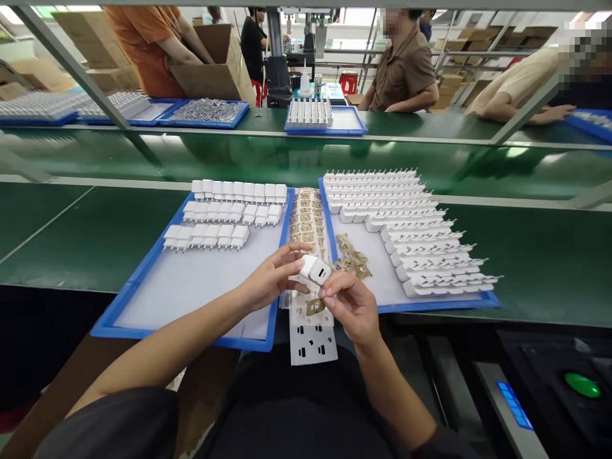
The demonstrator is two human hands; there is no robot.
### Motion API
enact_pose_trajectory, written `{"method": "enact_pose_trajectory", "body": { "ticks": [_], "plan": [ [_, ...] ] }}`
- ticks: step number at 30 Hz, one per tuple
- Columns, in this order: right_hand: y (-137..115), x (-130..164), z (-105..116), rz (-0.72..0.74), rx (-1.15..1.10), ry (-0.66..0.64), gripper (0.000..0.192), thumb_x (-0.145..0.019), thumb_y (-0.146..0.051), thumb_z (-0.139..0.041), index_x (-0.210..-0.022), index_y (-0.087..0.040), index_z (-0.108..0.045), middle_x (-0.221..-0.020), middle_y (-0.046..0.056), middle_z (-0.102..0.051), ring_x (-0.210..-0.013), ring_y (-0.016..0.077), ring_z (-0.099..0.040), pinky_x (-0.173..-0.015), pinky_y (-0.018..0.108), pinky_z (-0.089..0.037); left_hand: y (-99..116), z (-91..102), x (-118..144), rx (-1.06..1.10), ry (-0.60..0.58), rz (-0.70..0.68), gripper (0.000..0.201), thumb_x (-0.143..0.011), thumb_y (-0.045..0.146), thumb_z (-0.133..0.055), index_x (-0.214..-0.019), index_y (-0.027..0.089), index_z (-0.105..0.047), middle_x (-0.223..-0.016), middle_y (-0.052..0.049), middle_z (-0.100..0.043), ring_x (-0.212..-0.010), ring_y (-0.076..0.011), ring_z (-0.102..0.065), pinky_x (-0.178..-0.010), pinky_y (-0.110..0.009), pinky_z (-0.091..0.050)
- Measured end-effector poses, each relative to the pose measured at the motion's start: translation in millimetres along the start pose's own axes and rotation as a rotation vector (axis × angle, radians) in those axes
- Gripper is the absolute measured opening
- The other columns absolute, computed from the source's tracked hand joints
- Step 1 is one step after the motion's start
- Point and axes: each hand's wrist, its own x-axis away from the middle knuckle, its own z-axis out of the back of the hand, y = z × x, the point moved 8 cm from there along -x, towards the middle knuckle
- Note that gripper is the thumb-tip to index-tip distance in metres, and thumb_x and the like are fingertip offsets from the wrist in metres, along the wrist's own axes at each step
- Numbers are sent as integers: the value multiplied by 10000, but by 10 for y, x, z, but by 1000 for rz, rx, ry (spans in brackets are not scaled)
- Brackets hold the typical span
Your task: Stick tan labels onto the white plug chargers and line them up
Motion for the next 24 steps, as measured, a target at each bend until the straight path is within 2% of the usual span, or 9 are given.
{"method": "enact_pose_trajectory", "body": {
  "ticks": [2,6,8,12,15,18,22,24],
  "plan": [
    [-44,-16,-62,11,-30,19,50,-908,-202,-632,-909,-251,-639,-811,22,-625,-767,173,-609,-678,321,-528,-8,15,79,-12,-48,-32,361,-843,409,-736,-1159,251,-662,-1165,-75,-657,-1020,-224,-668,-773,-337,-615],
    [-55,15,-87,-13,-10,44,84,-917,-176,-615,-924,-254,-647,-829,22,-612,-804,168,-600,-725,319,-517,27,-10,231,-198,-138,-96,517,-781,332,-814,-1265,255,-648,-1203,-87,-676,-1097,-256,-657,-907,-388,-578],
    [-57,46,-125,-38,-4,16,105,-916,-158,-611,-931,-253,-651,-837,22,-616,-803,161,-600,-718,305,-513,62,-12,307,-341,-83,-160,491,-792,294,-808,-1251,255,-639,-1218,-88,-670,-1125,-250,-646,-951,-395,-558],
    [-60,89,-202,-62,9,2,113,-915,-148,-610,-931,-250,-657,-831,23,-625,-781,159,-604,-695,297,-515,139,-17,475,-526,115,-351,397,-825,250,-776,-1163,269,-570,-1326,-93,-624,-1261,-259,-587,-994,-407,-545],
    [-32,91,-202,-64,23,46,102,-914,-156,-616,-927,-247,-661,-834,23,-630,-788,159,-609,-701,293,-516,112,-87,559,-523,71,-449,374,-878,215,-716,-1192,265,-520,-1379,-117,-607,-1320,-268,-565,-1006,-420,-554],
    [21,90,-194,-93,21,64,101,-908,-152,-631,-921,-247,-663,-841,16,-631,-800,152,-610,-715,283,-510,98,-73,612,-527,62,-537,378,-903,193,-686,-1248,247,-541,-1285,-114,-664,-1248,-250,-627,-1008,-404,-569],
    [67,93,-165,-153,18,110,98,-919,-161,-631,-926,-253,-666,-874,11,-633,-872,155,-613,-807,301,-503,215,-17,724,-788,247,-753,458,-847,215,-766,-1276,226,-605,-1169,-97,-714,-1102,-220,-693,-959,-354,-594],
    [92,85,-139,-200,27,152,86,-924,-178,-635,-930,-257,-668,-899,11,-636,-921,159,-612,-856,308,-495,280,-66,783,-921,281,-864,447,-830,226,-784,-1251,204,-634,-1131,-105,-725,-1055,-216,-701,-939,-352,-599]
  ]
}}
